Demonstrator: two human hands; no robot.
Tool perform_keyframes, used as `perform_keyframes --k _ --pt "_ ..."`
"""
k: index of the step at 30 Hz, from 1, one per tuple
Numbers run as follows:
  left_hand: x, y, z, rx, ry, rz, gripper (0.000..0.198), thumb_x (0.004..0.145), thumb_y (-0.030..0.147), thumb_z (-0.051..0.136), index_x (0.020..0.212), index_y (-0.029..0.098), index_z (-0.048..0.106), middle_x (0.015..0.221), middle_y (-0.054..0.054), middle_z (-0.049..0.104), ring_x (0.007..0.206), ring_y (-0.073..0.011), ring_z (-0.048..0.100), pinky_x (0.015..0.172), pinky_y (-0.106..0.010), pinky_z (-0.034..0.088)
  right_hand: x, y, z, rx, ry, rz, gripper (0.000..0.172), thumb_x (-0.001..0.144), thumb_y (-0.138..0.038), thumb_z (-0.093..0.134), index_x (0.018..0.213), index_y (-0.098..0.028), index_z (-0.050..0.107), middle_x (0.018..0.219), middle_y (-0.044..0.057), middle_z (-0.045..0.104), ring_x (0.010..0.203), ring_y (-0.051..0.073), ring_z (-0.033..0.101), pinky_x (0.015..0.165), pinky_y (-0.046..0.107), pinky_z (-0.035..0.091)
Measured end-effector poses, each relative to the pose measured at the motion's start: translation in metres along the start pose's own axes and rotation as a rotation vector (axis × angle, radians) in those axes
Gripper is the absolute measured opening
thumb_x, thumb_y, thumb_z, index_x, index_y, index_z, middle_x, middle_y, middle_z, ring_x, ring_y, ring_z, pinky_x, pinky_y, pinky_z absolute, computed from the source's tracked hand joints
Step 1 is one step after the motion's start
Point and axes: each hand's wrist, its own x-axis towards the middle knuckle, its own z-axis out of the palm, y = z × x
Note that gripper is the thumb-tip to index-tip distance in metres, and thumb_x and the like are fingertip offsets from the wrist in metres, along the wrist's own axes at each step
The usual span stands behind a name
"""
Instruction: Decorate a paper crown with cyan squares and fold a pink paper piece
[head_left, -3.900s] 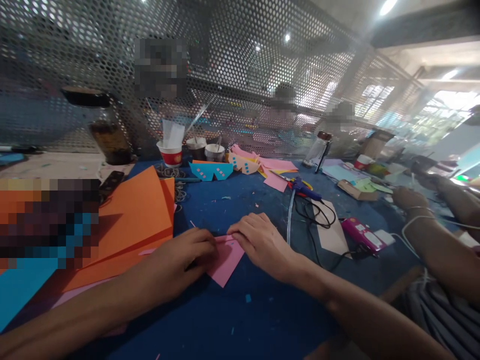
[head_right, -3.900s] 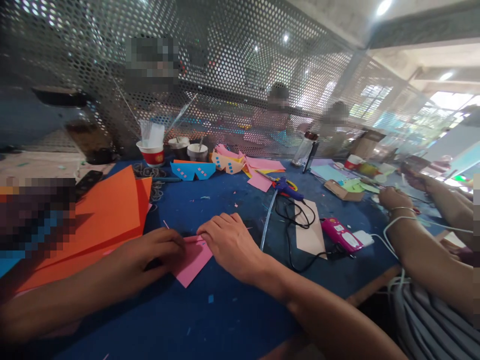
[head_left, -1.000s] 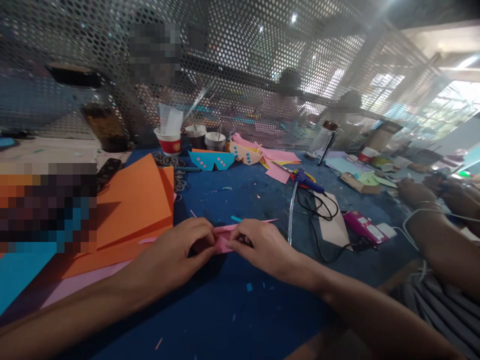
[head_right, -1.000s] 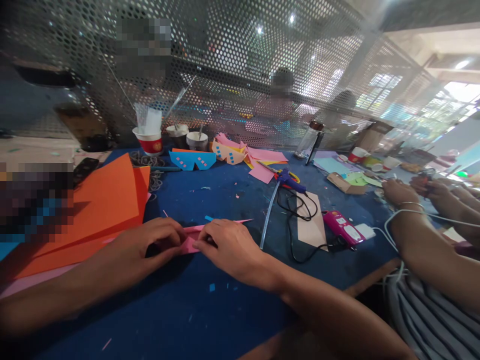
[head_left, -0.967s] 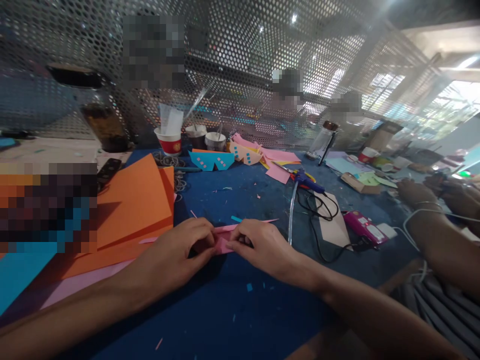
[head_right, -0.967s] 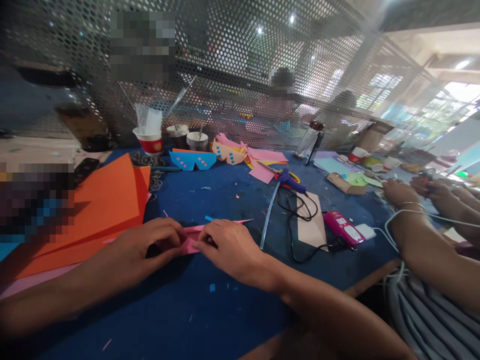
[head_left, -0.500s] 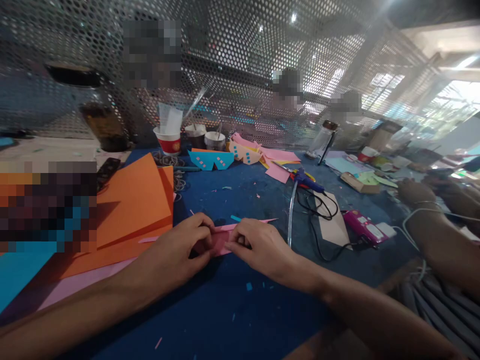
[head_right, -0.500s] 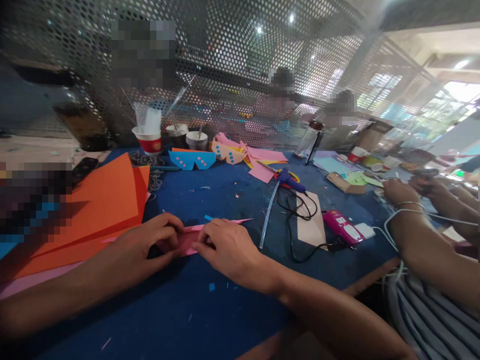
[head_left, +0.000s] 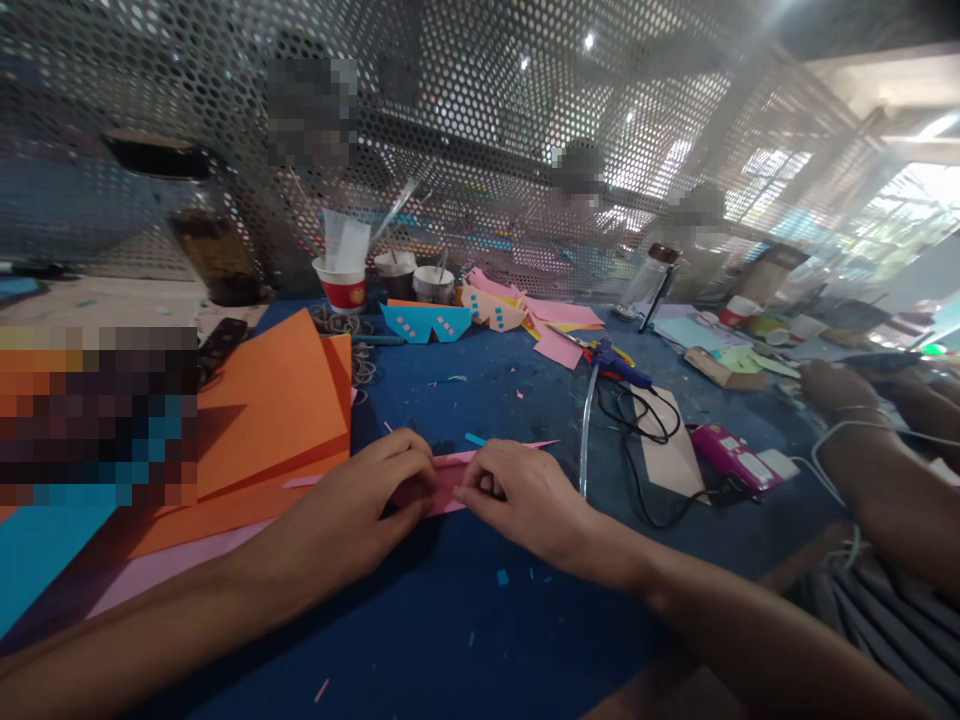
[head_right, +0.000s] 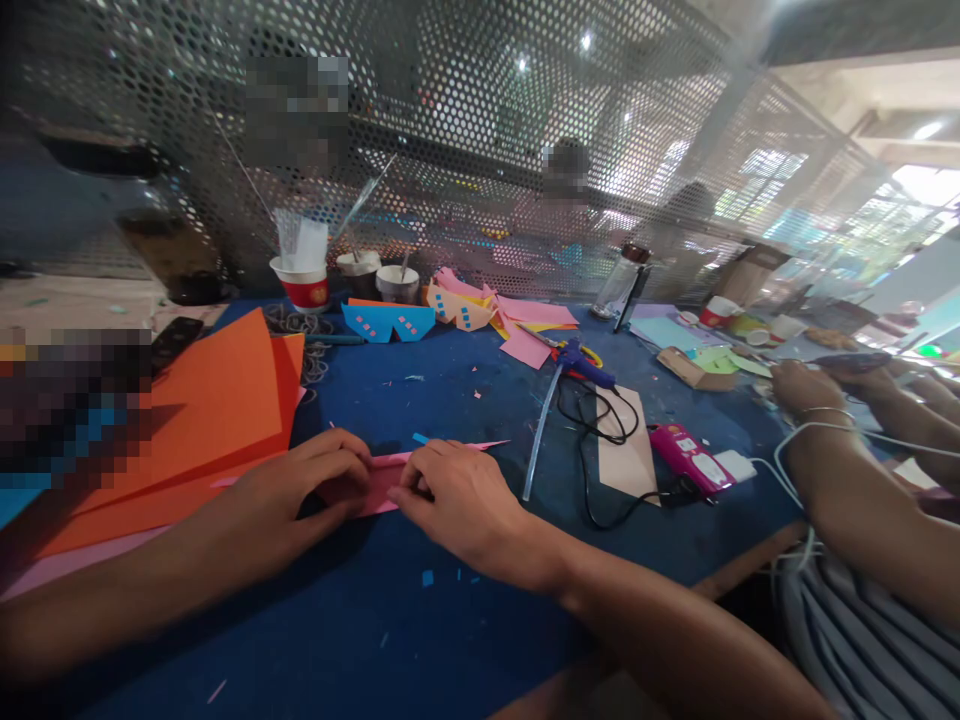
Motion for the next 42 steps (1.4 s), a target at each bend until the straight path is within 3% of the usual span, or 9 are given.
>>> perform_keyframes --k 14,19,23,28,34,38,42 --pt "-0.003 -0.004 -0.001 0.056 -0.031 0.090 0.027 0.103 0.015 0.050 0.103 0.025 0.075 0.116 -0.004 0.070 0.104 -0.0191 0.070 0.089 -0.033 0.057 0.000 -0.001 0.000 -0.023 -0.005 0.014 0.019 0.100 -0.021 0.079 0.085 -0.018 0.067 0.085 0.000 0.068 0.078 0.014 0.060 0.072 0.028 0.036" --pt "-0.010 0.000 0.000 0.260 -0.060 0.182 0.033 0.107 0.017 0.047 0.113 0.022 0.080 0.120 -0.009 0.077 0.105 -0.0223 0.076 0.089 -0.036 0.064 0.001 -0.001 0.002 0.013 0.010 0.017 0.019 0.099 -0.020 0.078 0.084 -0.019 0.066 0.080 -0.002 0.066 0.076 0.013 0.059 0.071 0.028 0.036" --pt "-0.018 0.000 0.005 0.482 -0.020 0.309 0.032 0.106 0.017 0.049 0.119 0.018 0.079 0.125 -0.013 0.079 0.110 -0.0275 0.077 0.092 -0.044 0.067 0.001 -0.001 0.003 -0.001 0.009 0.014 0.017 0.099 -0.019 0.079 0.086 -0.019 0.068 0.085 -0.001 0.069 0.080 0.014 0.061 0.073 0.028 0.036" --pt "-0.025 -0.005 0.010 0.560 0.044 0.406 0.031 0.110 0.020 0.049 0.125 0.014 0.076 0.122 -0.015 0.080 0.108 -0.0288 0.077 0.090 -0.045 0.068 0.001 -0.002 0.001 -0.015 -0.005 0.008 0.016 0.100 -0.018 0.078 0.087 -0.019 0.069 0.086 0.000 0.070 0.082 0.015 0.062 0.073 0.029 0.037" --pt "-0.029 -0.012 0.011 0.576 0.141 0.377 0.032 0.109 0.024 0.054 0.135 0.017 0.073 0.145 -0.019 0.071 0.133 -0.0376 0.067 0.106 -0.059 0.062 0.000 -0.003 -0.001 -0.022 -0.005 0.008 0.017 0.099 -0.019 0.080 0.087 -0.019 0.068 0.087 0.000 0.071 0.082 0.015 0.064 0.073 0.029 0.038" --pt "-0.030 -0.018 0.015 0.507 0.127 0.345 0.032 0.112 0.031 0.054 0.134 0.018 0.074 0.140 -0.015 0.077 0.128 -0.0312 0.073 0.106 -0.051 0.064 0.000 -0.002 0.000 -0.027 0.003 -0.003 0.018 0.101 -0.023 0.078 0.086 -0.019 0.068 0.086 0.000 0.070 0.080 0.015 0.062 0.072 0.028 0.037" --pt "-0.030 -0.019 0.015 0.501 0.126 0.365 0.034 0.114 0.030 0.052 0.131 0.016 0.077 0.132 -0.015 0.081 0.125 -0.0300 0.076 0.107 -0.049 0.065 0.000 -0.002 0.001 -0.050 0.006 0.000 0.022 0.102 -0.025 0.078 0.083 -0.019 0.067 0.084 0.000 0.069 0.079 0.015 0.062 0.070 0.029 0.036"
